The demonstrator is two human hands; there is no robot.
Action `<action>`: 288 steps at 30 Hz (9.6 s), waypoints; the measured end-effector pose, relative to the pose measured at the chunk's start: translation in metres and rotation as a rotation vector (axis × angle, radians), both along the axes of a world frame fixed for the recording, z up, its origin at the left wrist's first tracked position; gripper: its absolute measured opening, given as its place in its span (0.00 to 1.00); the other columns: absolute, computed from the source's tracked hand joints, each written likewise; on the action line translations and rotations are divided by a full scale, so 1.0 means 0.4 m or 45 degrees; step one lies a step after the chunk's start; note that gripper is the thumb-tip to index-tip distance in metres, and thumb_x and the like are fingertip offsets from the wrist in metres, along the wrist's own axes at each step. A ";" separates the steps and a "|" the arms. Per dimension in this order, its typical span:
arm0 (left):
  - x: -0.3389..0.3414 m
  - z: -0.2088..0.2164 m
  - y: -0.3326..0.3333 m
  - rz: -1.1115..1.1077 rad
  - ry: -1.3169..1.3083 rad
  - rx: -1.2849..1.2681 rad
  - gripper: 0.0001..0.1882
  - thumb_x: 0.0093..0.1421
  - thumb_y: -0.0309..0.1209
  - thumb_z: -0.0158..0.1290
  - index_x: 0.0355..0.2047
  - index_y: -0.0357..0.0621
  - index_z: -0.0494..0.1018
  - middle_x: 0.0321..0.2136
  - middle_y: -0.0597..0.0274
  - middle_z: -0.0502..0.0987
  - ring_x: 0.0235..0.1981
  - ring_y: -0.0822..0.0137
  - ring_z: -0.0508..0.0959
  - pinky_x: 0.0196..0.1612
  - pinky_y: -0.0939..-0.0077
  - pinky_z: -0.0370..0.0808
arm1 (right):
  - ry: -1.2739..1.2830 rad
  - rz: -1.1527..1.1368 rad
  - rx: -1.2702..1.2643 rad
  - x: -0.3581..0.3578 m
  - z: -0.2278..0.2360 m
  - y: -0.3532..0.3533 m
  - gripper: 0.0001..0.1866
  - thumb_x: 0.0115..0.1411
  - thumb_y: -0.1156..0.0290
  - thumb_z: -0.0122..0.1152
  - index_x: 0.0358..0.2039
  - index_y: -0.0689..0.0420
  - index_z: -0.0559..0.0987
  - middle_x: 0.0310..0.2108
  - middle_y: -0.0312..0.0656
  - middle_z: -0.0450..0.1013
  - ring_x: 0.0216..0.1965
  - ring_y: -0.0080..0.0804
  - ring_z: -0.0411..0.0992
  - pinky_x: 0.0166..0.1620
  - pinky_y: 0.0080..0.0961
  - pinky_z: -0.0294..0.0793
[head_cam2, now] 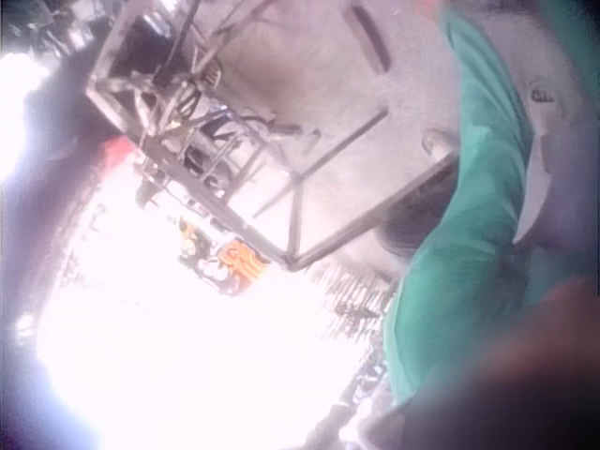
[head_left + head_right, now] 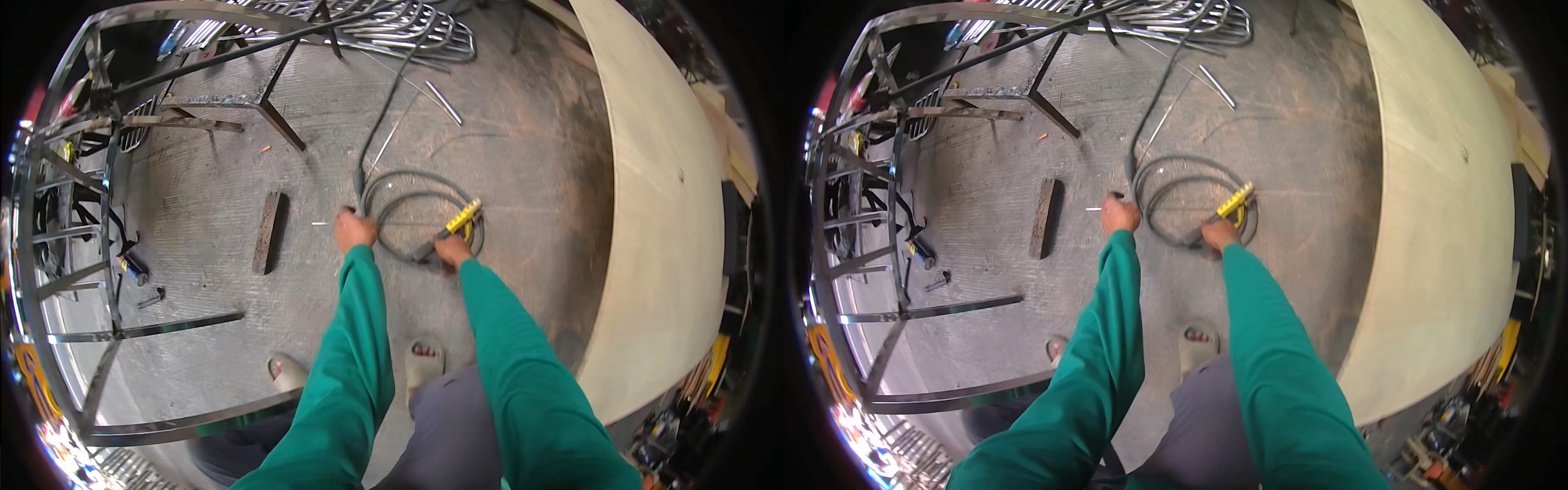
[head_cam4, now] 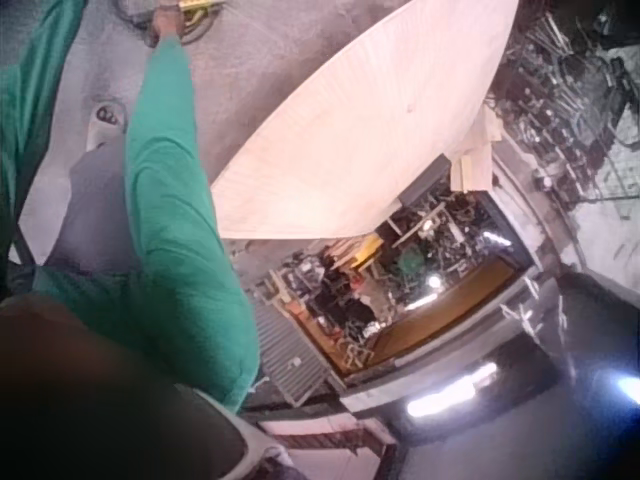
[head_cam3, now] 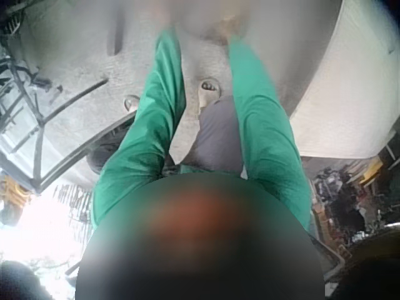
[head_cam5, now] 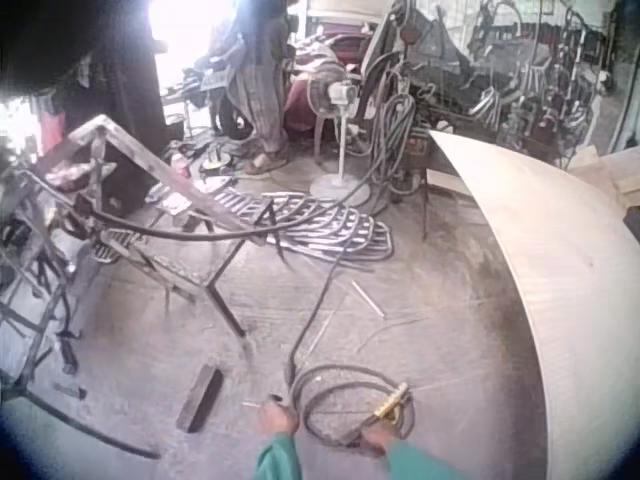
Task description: The person grinds a metal frame with an angle grinder, then repositions the frame and welds joints using a welding torch. The person also adjusts the head-mounted camera during the task.
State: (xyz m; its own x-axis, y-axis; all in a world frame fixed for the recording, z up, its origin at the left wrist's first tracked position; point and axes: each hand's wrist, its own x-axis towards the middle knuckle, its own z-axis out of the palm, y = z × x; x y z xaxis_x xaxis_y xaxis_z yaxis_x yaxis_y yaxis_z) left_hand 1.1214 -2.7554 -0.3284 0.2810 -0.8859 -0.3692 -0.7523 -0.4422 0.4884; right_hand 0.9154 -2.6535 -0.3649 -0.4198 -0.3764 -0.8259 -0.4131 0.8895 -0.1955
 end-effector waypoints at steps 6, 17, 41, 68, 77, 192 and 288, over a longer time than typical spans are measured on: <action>0.089 -0.299 0.052 -0.112 -0.275 -0.228 0.18 0.55 0.24 0.56 0.48 0.42 0.81 0.48 0.43 0.77 0.51 0.42 0.75 0.55 0.53 0.74 | 0.016 -0.040 -0.078 0.020 -0.122 0.046 0.37 0.65 0.40 0.60 0.52 0.68 0.81 0.48 0.58 0.81 0.53 0.57 0.78 0.52 0.45 0.78; 0.114 -0.310 0.116 -0.112 -0.361 -0.315 0.15 0.57 0.35 0.63 0.45 0.51 0.81 0.48 0.52 0.74 0.53 0.46 0.71 0.53 0.49 0.68 | -0.627 -1.382 -0.694 0.015 -0.187 0.033 0.20 0.63 0.62 0.63 0.44 0.68 0.78 0.34 0.49 0.78 0.30 0.43 0.78 0.32 0.39 0.80; 0.157 -0.349 0.153 -0.547 -0.649 -0.319 0.10 0.71 0.33 0.44 0.46 0.48 0.74 0.50 0.55 0.72 0.57 0.47 0.70 0.62 0.34 0.62 | -0.212 -0.523 -1.369 -0.049 0.410 -0.144 0.09 0.58 0.75 0.66 0.33 0.64 0.75 0.21 0.37 0.71 0.18 0.23 0.72 0.19 0.24 0.71; 0.162 -0.265 0.386 -0.446 0.001 -0.183 0.10 0.66 0.28 0.47 0.44 0.37 0.66 0.45 0.34 0.74 0.44 0.34 0.78 0.46 0.41 0.74 | -0.292 -0.646 -1.349 -0.079 0.384 -0.132 0.08 0.60 0.76 0.65 0.36 0.65 0.76 0.24 0.38 0.72 0.19 0.25 0.70 0.21 0.25 0.70; 0.123 0.093 0.490 -0.344 0.046 0.320 0.20 0.65 0.44 0.56 0.47 0.39 0.76 0.38 0.35 0.82 0.44 0.37 0.82 0.47 0.46 0.77 | -0.096 -0.430 -1.486 -0.062 0.482 -0.153 0.11 0.66 0.66 0.67 0.34 0.58 0.75 0.20 0.31 0.67 0.16 0.19 0.67 0.18 0.21 0.65; 0.778 0.970 1.084 0.624 -0.841 -0.890 0.22 0.65 0.17 0.55 0.58 0.45 0.79 0.24 0.57 0.71 0.19 0.62 0.71 0.24 0.62 0.67 | -0.754 1.174 -1.840 0.624 0.995 0.301 0.17 0.62 0.73 0.67 0.48 0.60 0.72 0.28 0.49 0.75 0.27 0.51 0.78 0.30 0.39 0.75; 0.772 0.980 1.083 0.623 -0.860 -0.890 0.19 0.65 0.19 0.55 0.56 0.43 0.80 0.24 0.55 0.73 0.19 0.59 0.73 0.23 0.62 0.68 | -0.780 1.145 -1.842 0.620 0.989 0.311 0.15 0.62 0.72 0.66 0.47 0.61 0.73 0.27 0.49 0.75 0.25 0.51 0.77 0.29 0.39 0.74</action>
State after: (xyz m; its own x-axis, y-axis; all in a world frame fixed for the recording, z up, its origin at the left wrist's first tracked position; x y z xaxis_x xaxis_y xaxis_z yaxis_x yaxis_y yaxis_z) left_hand 1.4300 -2.3224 0.0637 0.6165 -0.5769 0.5358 -0.7777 -0.5522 0.3004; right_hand 1.1634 -2.5292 0.0308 0.5007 -0.7765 0.3825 -0.1997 -0.5336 -0.8219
